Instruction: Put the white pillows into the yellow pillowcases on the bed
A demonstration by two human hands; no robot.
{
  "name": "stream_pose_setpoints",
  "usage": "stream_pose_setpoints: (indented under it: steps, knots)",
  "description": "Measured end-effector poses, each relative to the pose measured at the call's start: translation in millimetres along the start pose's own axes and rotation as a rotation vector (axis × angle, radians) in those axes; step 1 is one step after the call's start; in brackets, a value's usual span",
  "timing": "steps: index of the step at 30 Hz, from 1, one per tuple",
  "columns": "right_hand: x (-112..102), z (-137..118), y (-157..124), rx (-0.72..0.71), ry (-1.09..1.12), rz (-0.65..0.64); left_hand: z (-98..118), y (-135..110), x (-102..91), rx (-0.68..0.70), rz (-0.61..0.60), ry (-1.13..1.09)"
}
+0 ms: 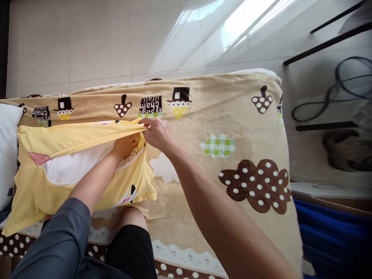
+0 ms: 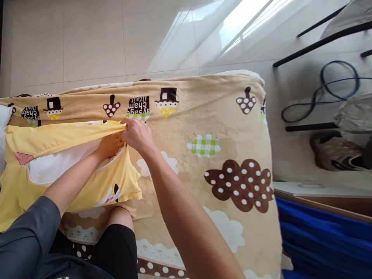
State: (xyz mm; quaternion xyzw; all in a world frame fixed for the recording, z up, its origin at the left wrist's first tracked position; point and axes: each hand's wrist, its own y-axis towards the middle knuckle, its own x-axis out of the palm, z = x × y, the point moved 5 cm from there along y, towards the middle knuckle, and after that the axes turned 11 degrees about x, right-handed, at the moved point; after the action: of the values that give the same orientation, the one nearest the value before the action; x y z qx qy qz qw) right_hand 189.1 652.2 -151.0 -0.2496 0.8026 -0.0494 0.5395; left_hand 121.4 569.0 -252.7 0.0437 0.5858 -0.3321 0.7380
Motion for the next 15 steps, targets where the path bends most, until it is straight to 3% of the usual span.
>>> stream_pose_setpoints:
  steps: [6,15]
  knots:
    - [3,1,0,-0.026,0.005,-0.021,-11,21,23.3,0.006,-0.044,-0.087]
    - [-4,3,-2,-0.071,0.003,0.073,-8,1,16.2,0.029,0.122,-0.13]
